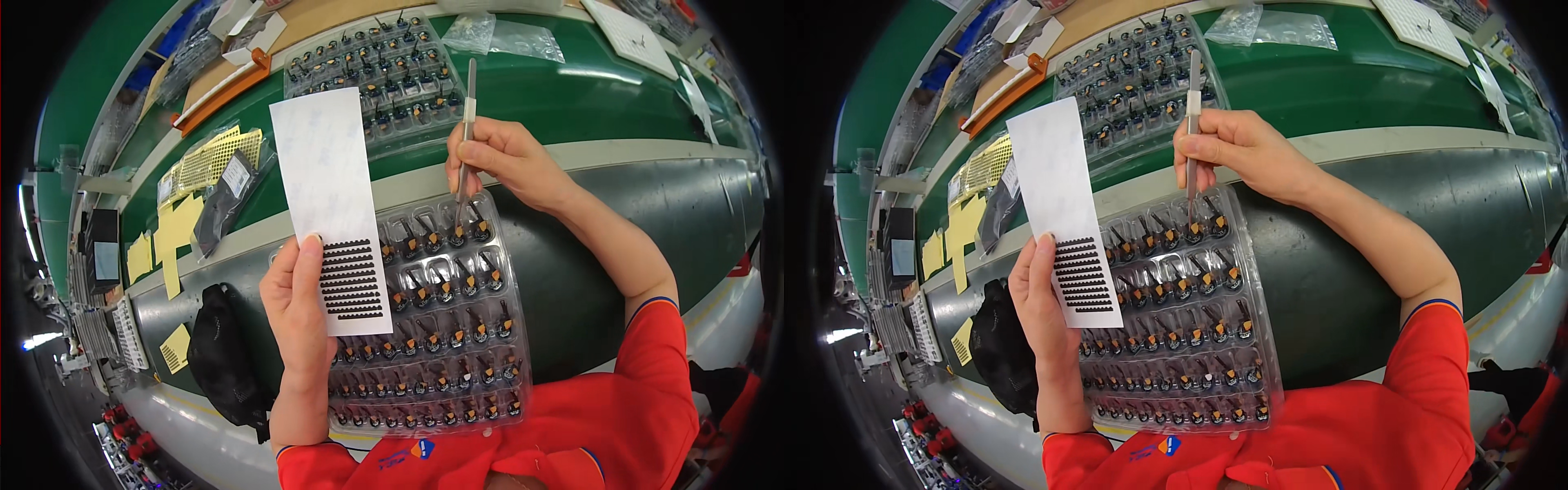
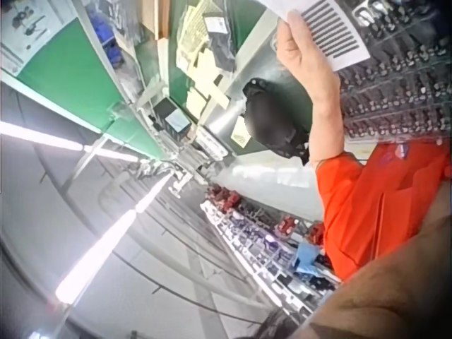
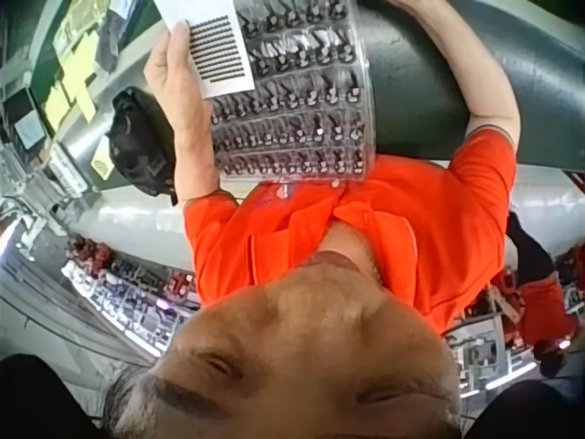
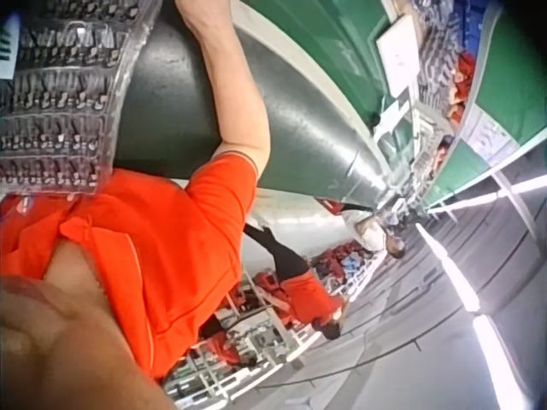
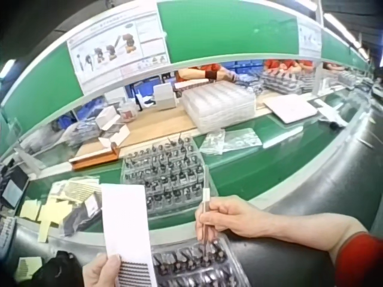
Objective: Using tweezers to pick small electronic components from a tray and place them onto a template sheet.
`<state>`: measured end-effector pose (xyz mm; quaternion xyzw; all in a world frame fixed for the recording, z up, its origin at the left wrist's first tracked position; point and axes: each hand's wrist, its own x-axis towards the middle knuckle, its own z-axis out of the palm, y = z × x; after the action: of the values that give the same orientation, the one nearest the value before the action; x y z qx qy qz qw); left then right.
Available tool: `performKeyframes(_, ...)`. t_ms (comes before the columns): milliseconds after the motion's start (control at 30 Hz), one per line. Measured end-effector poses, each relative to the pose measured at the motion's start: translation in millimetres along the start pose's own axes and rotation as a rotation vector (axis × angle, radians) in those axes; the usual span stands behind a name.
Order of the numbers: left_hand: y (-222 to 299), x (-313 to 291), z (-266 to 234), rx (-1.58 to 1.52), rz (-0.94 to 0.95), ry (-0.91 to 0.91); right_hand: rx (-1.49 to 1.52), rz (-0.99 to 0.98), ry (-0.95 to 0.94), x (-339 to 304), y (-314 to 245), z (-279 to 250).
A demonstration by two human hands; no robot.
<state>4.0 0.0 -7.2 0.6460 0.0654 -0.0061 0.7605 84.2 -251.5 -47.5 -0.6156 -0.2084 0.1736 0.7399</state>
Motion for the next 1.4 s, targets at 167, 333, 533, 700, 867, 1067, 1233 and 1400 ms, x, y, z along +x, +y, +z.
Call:
performKeyframes(167, 2.4, -0.5, 0.1, -0.020, -0.027, -0.006, 0.016, -0.010, 0.000, 1.2, -2.3, 2.0)
performKeyframes(333, 4.6, -3.6, 2.2, 0.017, -0.003, -0.030, 0.025, -0.026, 0.011, -0.9, -2.8, 3.1)
performKeyframes(533, 7.7, -18.7, 4.0, 0.240, 0.061, -0.348, -0.005, -0.020, 0.032, -5.9, -5.2, 3.1)
performKeyframes(700, 15.7, -19.3, 2.5, 0.530, 0.230, -0.688, 0.010, -0.024, 0.039, -1.9, 2.1, 3.9)
performKeyframes(867, 42.5, -22.1, 29.8, 0.642, 0.195, -0.667, -0.129, -0.052, 0.068, 10.6, 17.2, -11.6)
performKeyframes(1067, 19.4, -44.9, 43.3, 0.716, 0.540, -1.059, -0.029, -0.089, 0.071, -2.7, 6.7, 2.7)
performKeyframes(1233, 4.9, -53.5, 53.8, 0.835, 0.606, -1.114, 0.004, -0.062, 0.052, -5.2, 9.8, 3.9)
performKeyframes(1400, -1.2, -48.5, 55.2, 0.826, 0.594, -1.128, -0.006, -0.042, 0.067, -5.2, 3.1, -1.2)
